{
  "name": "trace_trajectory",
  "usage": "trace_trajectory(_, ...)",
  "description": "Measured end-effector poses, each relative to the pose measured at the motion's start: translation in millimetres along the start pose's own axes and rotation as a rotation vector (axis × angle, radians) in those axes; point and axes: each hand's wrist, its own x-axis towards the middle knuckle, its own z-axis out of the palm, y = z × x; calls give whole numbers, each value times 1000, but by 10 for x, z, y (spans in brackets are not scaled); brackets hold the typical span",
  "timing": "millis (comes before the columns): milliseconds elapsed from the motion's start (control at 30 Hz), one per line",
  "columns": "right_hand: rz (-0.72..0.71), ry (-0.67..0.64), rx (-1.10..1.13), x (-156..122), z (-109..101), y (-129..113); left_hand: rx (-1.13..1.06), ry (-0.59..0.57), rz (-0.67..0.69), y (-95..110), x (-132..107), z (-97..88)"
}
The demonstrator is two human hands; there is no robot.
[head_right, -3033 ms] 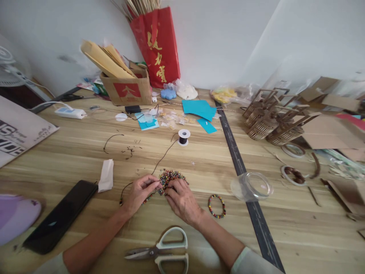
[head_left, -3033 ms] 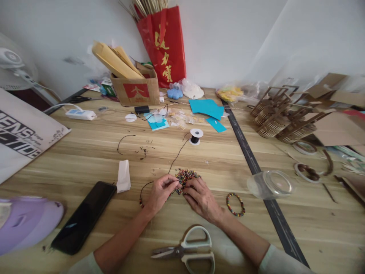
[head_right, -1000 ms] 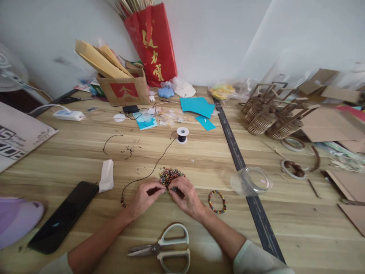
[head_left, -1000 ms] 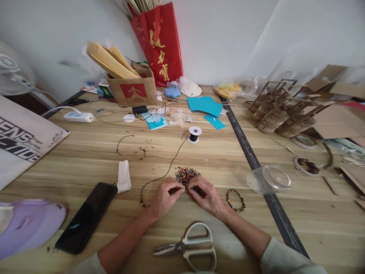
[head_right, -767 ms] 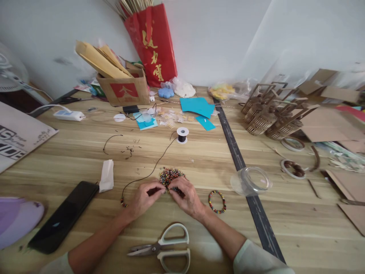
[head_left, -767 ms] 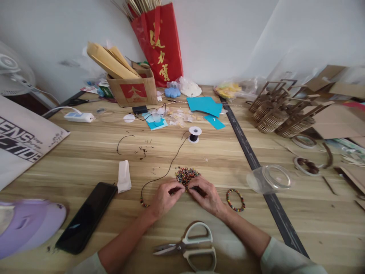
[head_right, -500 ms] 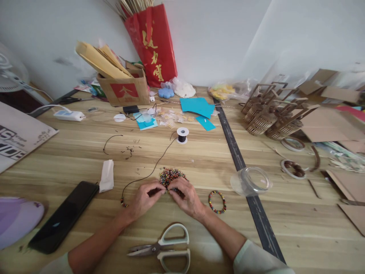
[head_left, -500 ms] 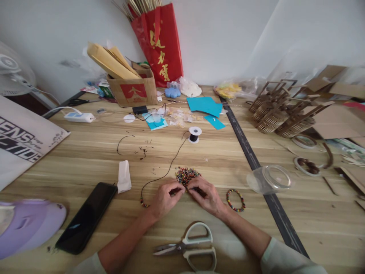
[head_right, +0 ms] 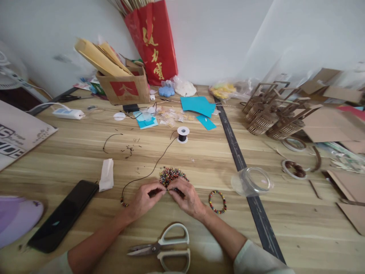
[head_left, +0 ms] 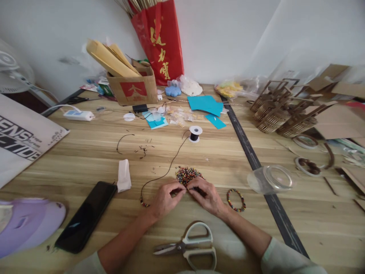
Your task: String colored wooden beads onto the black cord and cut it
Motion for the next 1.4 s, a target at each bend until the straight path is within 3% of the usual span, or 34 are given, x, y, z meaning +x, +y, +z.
trace_trajectory(1400, -12, 9, -25, 16, -4, -17, 0, 6, -9, 20, 1, 2)
